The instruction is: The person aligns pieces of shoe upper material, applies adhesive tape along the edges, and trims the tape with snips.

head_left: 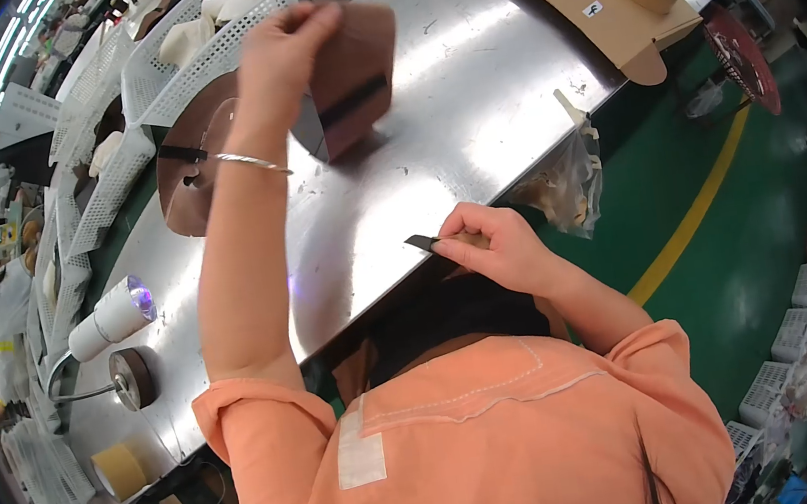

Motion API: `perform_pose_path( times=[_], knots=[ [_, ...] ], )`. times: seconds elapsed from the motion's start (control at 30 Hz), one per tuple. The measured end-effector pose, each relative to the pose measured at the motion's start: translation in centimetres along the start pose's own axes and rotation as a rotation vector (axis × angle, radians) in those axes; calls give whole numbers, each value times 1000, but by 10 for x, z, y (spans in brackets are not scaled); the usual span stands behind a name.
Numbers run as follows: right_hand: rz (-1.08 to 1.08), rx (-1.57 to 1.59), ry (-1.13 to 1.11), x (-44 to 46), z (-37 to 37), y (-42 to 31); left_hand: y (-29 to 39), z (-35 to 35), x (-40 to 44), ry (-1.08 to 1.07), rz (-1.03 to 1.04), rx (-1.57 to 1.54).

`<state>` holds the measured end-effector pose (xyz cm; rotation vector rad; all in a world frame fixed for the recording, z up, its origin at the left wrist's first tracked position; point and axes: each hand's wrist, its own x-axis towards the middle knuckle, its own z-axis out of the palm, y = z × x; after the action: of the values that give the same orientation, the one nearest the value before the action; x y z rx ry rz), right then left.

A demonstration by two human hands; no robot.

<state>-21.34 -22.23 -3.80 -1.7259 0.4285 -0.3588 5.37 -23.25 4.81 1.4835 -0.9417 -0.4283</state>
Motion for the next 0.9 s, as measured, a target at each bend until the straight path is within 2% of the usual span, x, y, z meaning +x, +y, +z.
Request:
perform_pose_path(
  times=[0.07,0.17,0.33,0.37,0.47,0.5,0.63,0.7,0.8,0.9],
  knots=[
    [18,5,38,-1,-3,-1,35,-3,-16,150,38,-131],
    [44,95,23,-1,-4,0,21,-25,-50,15,-92,-229],
    [68,165,-6,3,2,-3,-24,-2,-145,60,-415,-453],
    [93,178,-14,4,2,-6,-30,1,-158,63,-419,-460],
    [-94,152,42,9,8,-7,-31,6,-181,71,-429,-484],
    [-40,172,22,9,8,-17,-28,7,-184,74,-428,-493],
    [-94,154,64,16,11,-38,-6,2,-184,108,-358,-397],
    [-182,36,109,22,9,-44,0,-6,-180,91,-366,-466],
    [-118,-16,62,28,0,-63,10,-19,-168,23,-361,-463],
    [-163,-36,51,28,-3,-88,36,-32,-157,-72,-331,-460]
  ],
)
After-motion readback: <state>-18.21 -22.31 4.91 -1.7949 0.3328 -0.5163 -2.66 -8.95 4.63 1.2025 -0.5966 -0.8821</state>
